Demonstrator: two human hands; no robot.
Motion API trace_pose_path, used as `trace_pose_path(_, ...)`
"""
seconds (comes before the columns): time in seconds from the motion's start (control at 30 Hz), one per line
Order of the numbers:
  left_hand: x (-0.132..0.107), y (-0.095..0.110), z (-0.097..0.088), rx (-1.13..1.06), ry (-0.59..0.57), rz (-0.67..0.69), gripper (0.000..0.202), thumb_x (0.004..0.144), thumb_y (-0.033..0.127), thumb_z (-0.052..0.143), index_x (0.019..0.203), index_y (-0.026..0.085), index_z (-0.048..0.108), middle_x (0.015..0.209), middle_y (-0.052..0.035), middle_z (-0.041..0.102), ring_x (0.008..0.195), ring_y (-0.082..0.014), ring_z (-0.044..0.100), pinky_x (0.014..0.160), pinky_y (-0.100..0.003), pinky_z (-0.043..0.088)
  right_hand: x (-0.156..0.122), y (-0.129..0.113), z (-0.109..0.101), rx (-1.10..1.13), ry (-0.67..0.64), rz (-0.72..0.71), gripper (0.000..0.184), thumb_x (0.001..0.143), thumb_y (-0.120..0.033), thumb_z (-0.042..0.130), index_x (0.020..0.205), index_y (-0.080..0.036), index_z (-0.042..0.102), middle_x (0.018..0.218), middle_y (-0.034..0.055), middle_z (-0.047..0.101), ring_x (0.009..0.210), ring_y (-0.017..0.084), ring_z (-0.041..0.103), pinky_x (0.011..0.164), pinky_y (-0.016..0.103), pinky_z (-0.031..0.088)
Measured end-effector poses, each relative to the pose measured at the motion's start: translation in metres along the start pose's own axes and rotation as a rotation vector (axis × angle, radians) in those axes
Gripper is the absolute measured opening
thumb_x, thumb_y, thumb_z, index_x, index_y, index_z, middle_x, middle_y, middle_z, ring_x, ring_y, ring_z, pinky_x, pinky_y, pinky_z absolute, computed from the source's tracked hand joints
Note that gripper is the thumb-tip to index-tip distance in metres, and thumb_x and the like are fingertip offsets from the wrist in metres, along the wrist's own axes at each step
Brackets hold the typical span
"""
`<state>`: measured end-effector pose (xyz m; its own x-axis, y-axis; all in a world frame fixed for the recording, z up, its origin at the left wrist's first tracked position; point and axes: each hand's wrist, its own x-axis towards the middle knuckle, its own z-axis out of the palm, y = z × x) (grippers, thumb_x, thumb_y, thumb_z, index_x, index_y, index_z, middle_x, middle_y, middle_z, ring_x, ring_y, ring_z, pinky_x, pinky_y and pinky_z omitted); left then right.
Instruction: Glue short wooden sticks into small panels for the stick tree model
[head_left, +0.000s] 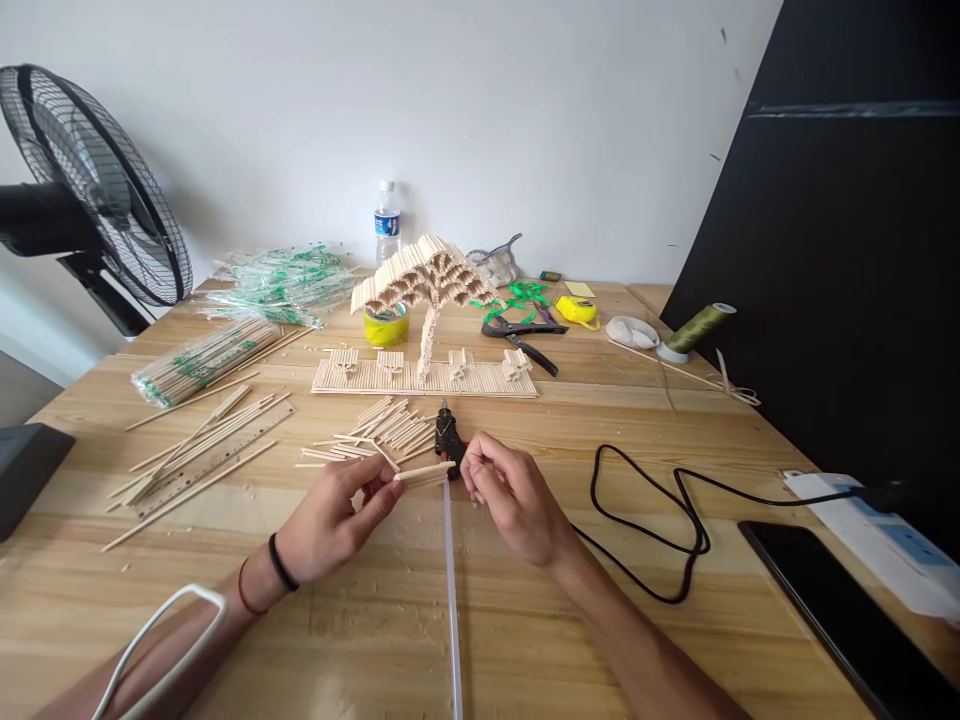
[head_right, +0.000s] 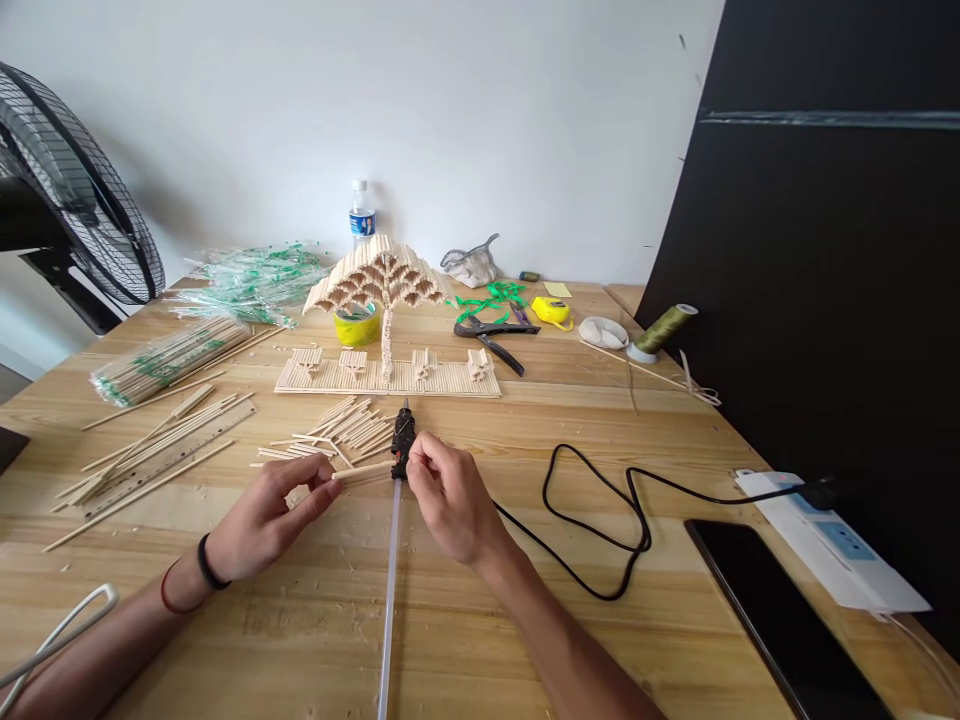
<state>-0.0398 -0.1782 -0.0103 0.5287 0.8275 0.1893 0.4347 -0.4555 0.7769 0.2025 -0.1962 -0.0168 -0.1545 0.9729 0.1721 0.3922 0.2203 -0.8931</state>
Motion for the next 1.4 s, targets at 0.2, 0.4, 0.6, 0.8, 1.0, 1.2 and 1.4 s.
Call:
trace_pose_path(0.2,0.0000,-0.0008,0.0015,-0.003,0.008,-0.008,0.034,0.105,0.036,0.050,0.074,0.021,0.050,0.067,0.0016,0.057,0.061,-0.0138,0.048,0.061,-0.027,0.040,-0.0013,-0.0009,0.0004,0.075,-0.036,-0.022,0.033,0.103,-0.036,0.045,0.071,-0.026,0.042,0.063,-0.0031,0.049,0.056,0.015,0.043,0.056,0.029,0.033)
trace_pose_path(0.4,0.0007,-0.0025,0.0021,-0.004,0.034,-0.013,0.035,0.105,0.037,0.050,0.073,0.021,0.050,0.066,0.0021,0.055,0.061,-0.0136,0.047,0.060,-0.027,0.039,-0.0019,-0.0044,0.0001,0.061,-0.033,-0.033,0.035,0.102,-0.036,0.046,0.069,-0.025,0.044,0.064,-0.0024,0.051,0.057,0.015,0.044,0.056,0.029,0.034)
trace_pose_path(0.6,0.0012,-0.0044,0.0019,-0.011,0.105,-0.048,0.037,0.105,0.038,0.051,0.072,0.021,0.050,0.065,0.0033,0.052,0.060,-0.0127,0.047,0.058,-0.026,0.038,-0.0035,-0.0052,0.0010,0.038,-0.082,-0.054,0.037,0.103,-0.038,0.045,0.069,-0.024,0.046,0.063,-0.0020,0.053,0.055,0.014,0.044,0.056,0.029,0.034)
trace_pose_path(0.8,-0.0001,-0.0036,0.0014,-0.032,0.117,-0.066,0.039,0.107,0.040,0.050,0.072,0.021,0.050,0.063,0.0037,0.052,0.059,-0.0125,0.046,0.057,-0.026,0.038,-0.0027,-0.0042,0.0055,-0.037,-0.090,-0.044,0.039,0.104,-0.040,0.049,0.068,-0.024,0.048,0.063,-0.0019,0.055,0.058,0.015,0.049,0.056,0.028,0.038)
trace_pose_path(1.0,-0.0007,-0.0001,0.0008,-0.069,0.092,-0.030,0.040,0.108,0.040,0.048,0.073,0.021,0.051,0.065,0.0032,0.054,0.060,-0.0129,0.049,0.059,-0.026,0.039,0.0000,0.0012,0.0074,0.108,-0.047,0.025,0.022,0.101,-0.043,0.059,0.100,-0.022,0.065,0.079,0.0024,0.070,0.069,0.018,0.064,0.064,0.028,0.051)
trace_pose_path(1.2,0.0000,0.0000,0.0014,-0.097,0.057,0.000,0.039,0.110,0.038,0.046,0.074,0.022,0.051,0.067,0.0025,0.055,0.061,-0.0135,0.051,0.062,-0.027,0.041,0.0006,0.0027,0.0040,0.304,-0.196,0.080,0.030,0.101,-0.048,0.062,0.090,-0.020,0.065,0.084,0.0033,0.072,0.065,0.015,0.060,0.067,0.029,0.050)
trace_pose_path(1.4,0.0013,-0.0033,0.0030,-0.073,0.045,-0.056,0.038,0.109,0.039,0.045,0.075,0.022,0.051,0.068,0.0024,0.054,0.063,-0.0142,0.049,0.062,-0.027,0.040,0.0000,0.0009,0.0019,0.395,-0.223,0.113,0.040,0.096,-0.057,0.070,0.081,-0.021,0.061,0.074,0.0004,0.067,0.062,0.014,0.056,0.063,0.028,0.046)
